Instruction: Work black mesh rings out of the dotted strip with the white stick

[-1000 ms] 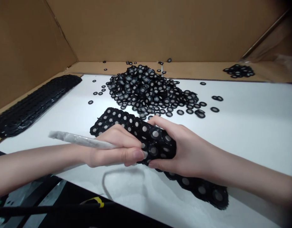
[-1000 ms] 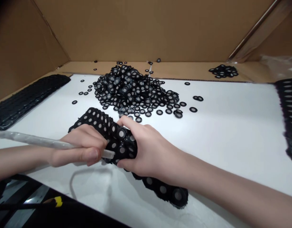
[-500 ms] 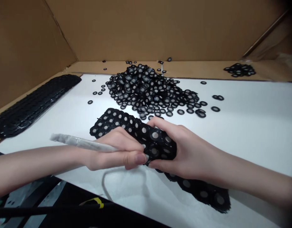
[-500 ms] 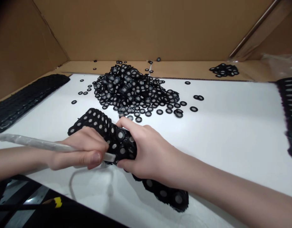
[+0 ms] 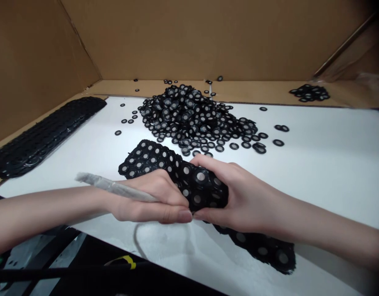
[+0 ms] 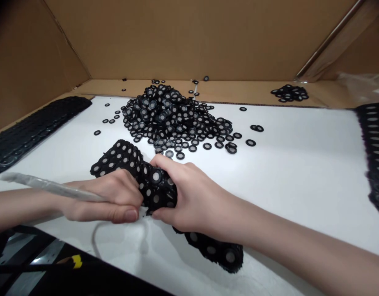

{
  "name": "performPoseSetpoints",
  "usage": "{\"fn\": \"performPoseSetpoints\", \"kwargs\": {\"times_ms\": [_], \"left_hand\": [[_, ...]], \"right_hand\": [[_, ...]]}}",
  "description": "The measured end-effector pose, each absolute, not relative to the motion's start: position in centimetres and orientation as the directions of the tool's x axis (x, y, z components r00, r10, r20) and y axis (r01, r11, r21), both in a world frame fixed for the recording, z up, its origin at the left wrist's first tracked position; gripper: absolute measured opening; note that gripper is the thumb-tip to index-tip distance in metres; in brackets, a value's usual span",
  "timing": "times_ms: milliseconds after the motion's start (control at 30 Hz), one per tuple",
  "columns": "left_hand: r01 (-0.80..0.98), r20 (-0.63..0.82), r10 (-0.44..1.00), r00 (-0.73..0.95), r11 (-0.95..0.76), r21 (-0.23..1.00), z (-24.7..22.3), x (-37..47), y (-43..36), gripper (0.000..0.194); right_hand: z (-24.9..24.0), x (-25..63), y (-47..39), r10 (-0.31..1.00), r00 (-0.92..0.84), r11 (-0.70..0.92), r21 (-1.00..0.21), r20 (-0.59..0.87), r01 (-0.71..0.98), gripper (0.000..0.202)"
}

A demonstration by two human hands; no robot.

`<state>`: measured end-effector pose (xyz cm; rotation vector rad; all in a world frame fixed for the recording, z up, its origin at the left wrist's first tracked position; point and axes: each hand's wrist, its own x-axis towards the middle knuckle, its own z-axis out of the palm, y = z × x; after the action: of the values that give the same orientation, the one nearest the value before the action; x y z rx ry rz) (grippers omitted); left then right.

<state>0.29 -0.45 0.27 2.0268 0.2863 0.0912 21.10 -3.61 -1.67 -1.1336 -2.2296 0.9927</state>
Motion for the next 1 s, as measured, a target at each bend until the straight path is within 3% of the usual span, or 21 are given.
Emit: {"fn": "performPoseSetpoints", "kwargs": {"times_ms": [100, 267, 333, 467, 567, 633, 800, 1000], "left_hand": [[0.128, -0.021, 0.332, 0.943, -0.305, 0.944, -0.7, -0.1, -0.4, 0.042], [0.140, -0.091, 0.397, 0.913, -0.096, 0.985, -1.1, -0.3, -0.1, 0.056], [0.138, -0.072, 0.431, 0.899, -0.123, 0.983, -0.7, -0.1, 0.4, 0.057], [0.143, 0.044, 0.564, 0.825, -0.283, 0.949, -0.1, 0.3, 1.9, 0.053], [0.165, 0.113, 0.636, 0.764, -0.362, 0.918, -0.3, 0.5, 2.7, 0.049], [0.202, 0.104, 0.661, 0.743, -0.369, 0.907, -0.6, 0.6, 3.0, 0.047], [0.273, 0.076, 0.666, 0.742, -0.403, 0.874, -1.0, 0.7, 3.0, 0.045], [0.307, 0.077, 0.636, 0.768, -0.470, 0.828, -0.8, 0.8, 3.1, 0.042]], "right_hand": [[-1.9, 21.5, -3.2, 0.826, -0.557, 0.440, -0.714, 0.084, 0.545, 0.054], [-1.4, 22.9, -1.8, 0.784, -0.618, 0.513, -0.620, 0.057, 0.594, 0.065], [-1.2, 23.3, -1.1, 0.772, -0.633, 0.534, -0.604, 0.063, 0.591, 0.061], [-1.5, 23.5, -0.2, 0.786, -0.608, 0.517, -0.654, 0.108, 0.552, 0.031], [-2.0, 23.1, -0.1, 0.839, -0.513, 0.483, -0.683, 0.181, 0.548, 0.051], [-2.2, 22.8, -0.1, 0.847, -0.486, 0.490, -0.667, 0.214, 0.562, 0.050], [-2.3, 22.1, -0.1, 0.821, -0.497, 0.563, -0.543, 0.282, 0.622, 0.014], [-3.1, 22.0, -0.3, 0.834, -0.453, 0.551, -0.526, 0.316, 0.648, 0.005]]}}
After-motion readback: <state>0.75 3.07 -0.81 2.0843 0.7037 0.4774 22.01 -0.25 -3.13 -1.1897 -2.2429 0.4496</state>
